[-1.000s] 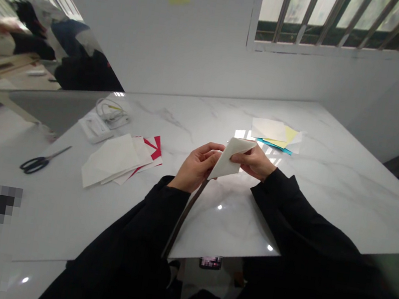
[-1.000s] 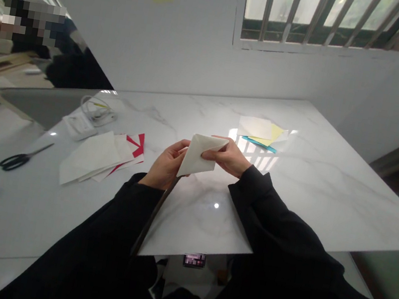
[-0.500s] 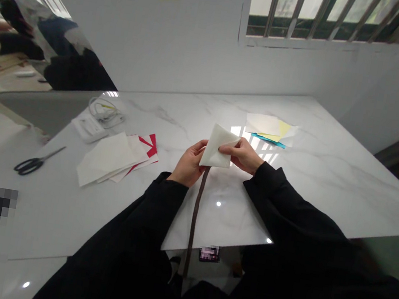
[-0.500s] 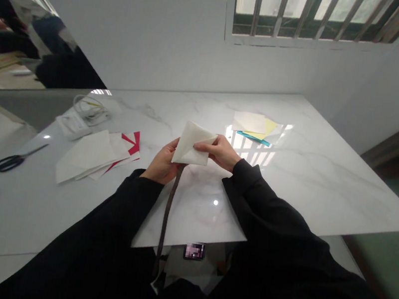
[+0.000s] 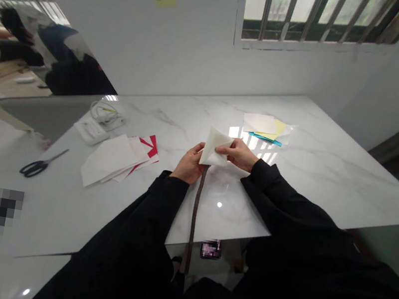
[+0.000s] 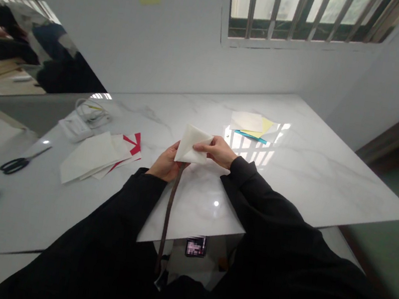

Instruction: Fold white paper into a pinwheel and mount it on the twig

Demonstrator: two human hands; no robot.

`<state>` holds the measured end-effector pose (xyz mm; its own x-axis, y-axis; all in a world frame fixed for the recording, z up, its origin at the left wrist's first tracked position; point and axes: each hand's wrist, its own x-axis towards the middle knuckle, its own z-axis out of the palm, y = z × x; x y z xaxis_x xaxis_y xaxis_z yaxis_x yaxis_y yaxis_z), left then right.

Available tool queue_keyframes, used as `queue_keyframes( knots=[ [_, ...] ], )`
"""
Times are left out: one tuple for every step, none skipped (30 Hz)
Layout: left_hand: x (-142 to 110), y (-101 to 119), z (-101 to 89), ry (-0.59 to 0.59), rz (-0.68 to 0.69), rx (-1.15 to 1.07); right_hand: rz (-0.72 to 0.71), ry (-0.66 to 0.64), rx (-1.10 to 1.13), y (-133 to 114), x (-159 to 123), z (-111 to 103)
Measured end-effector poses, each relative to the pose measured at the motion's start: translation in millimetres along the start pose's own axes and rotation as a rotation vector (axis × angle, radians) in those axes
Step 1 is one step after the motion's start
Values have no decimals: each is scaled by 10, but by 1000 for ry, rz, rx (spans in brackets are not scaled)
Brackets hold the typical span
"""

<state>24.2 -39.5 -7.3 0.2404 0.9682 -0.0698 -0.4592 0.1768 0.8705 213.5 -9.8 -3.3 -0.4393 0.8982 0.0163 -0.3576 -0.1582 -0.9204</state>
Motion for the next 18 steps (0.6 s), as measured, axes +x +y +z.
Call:
queue_keyframes(
  knots=[
    [5, -3, -3, -1, -8, -5, 1, 1, 0, 4, 2, -2],
    [11, -5, -5, -4, -16, -11, 3, 4, 0, 7, 4, -3],
    [16, -7, -4, -9, -25, -20, 3, 8, 2, 11, 7, -3],
    [22, -8, -1, -15, -34, -30, 4, 10, 3, 14, 10, -3],
    [27, -9, 4, -21, -42, -40, 6, 11, 3, 16, 12, -3],
    [32, -8, 9, -27, -50, -47, 8, 11, 2, 16, 14, -3],
    [36, -6, 13, -30, -55, -49, 8, 10, 0, 15, 15, -3],
    [38, 0, 16, -30, -59, -45, 7, 10, -2, 13, 15, -5],
    [39, 9, 16, -23, -60, -40, 4, 9, -4, 10, 15, -8],
    [39, 23, 15, -9, -59, -35, 1, 7, -4, 8, 15, -13],
    [38, 42, 12, 12, -56, -35, -2, 2, -3, 7, 17, -19],
    [37, 67, 7, 39, -52, -41, 1, -3, -2, 8, 20, -27],
    [35, 97, 1, 70, -46, -56, 12, -5, 0, 12, 24, -36],
    [33, 130, -6, 102, -41, -77, 29, -1, 2, 18, 30, -46],
    [32, 164, -14, 134, -37, -106, 53, 7, 1, 26, 36, -57],
    [32, 198, -22, 163, -33, -138, 80, 14, -5, 35, 41, -67],
    [33, 228, -31, 192, -28, -170, 104, 19, -15, 42, 45, -76],
    [36, 255, -40, 221, -20, -200, 125, 10, -33, 48, 46, -83]
  ],
)
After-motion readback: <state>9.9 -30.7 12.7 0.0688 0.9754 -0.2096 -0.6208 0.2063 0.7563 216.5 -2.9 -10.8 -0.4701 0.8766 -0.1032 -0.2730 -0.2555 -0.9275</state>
